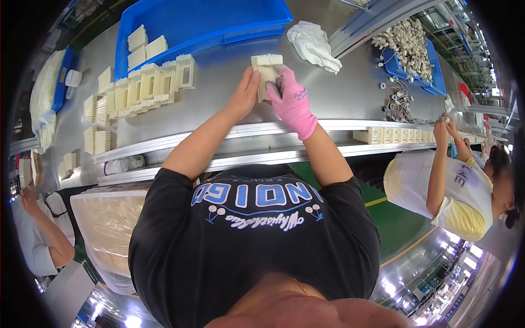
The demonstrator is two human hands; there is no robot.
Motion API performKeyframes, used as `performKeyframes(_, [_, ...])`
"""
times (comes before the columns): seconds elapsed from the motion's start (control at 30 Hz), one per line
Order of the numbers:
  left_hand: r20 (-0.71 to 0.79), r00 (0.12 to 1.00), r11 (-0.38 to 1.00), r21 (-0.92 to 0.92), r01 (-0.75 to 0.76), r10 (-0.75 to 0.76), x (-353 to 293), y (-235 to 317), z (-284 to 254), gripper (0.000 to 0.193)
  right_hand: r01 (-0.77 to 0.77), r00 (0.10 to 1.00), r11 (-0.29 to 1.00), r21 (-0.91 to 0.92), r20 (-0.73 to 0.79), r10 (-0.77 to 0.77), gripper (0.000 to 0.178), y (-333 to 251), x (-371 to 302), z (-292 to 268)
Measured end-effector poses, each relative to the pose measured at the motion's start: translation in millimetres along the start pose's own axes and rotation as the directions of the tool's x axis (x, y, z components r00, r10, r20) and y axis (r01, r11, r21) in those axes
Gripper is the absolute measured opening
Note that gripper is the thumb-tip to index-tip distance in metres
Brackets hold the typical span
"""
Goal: Assembling and aligning white plastic components on a production line in a factory.
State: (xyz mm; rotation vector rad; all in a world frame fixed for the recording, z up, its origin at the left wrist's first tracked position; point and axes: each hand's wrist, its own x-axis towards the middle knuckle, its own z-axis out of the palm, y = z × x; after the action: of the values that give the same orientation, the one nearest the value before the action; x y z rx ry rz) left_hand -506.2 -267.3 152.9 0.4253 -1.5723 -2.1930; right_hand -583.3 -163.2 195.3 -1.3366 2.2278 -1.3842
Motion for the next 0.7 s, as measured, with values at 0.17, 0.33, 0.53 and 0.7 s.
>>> performKeyframes(0.17, [0.021,0.992,0.989,-0.074,0.125,-0.123,-0.9,0.8,-1.8,0.035,-0.041,0.98,0.983,0.181,0.198,0.004,0.039,-14.0,-0.2,-13.7])
performKeyframes(0.33, [0.079,0.958,0.948,-0.139,0.286,-0.277,0.2,8.6,3.5,0.04,-0.195,0.977,0.901,0.388,0.156,0.144,0.046,14.1,2.3,-30.1])
performKeyframes(0.53, [0.476,0.775,0.881,-0.002,0.473,-0.415,-6.2,13.9,1.1,0.037,-0.067,0.969,0.826,0.56,0.233,-0.079,0.063,-4.5,4.9,-50.0])
performKeyframes(0.7, [0.546,0.741,0.911,0.342,0.229,-0.391,-7.9,16.3,9.2,0.033,-0.285,0.886,0.934,0.218,0.433,0.169,0.055,-17.9,-18.0,-86.3])
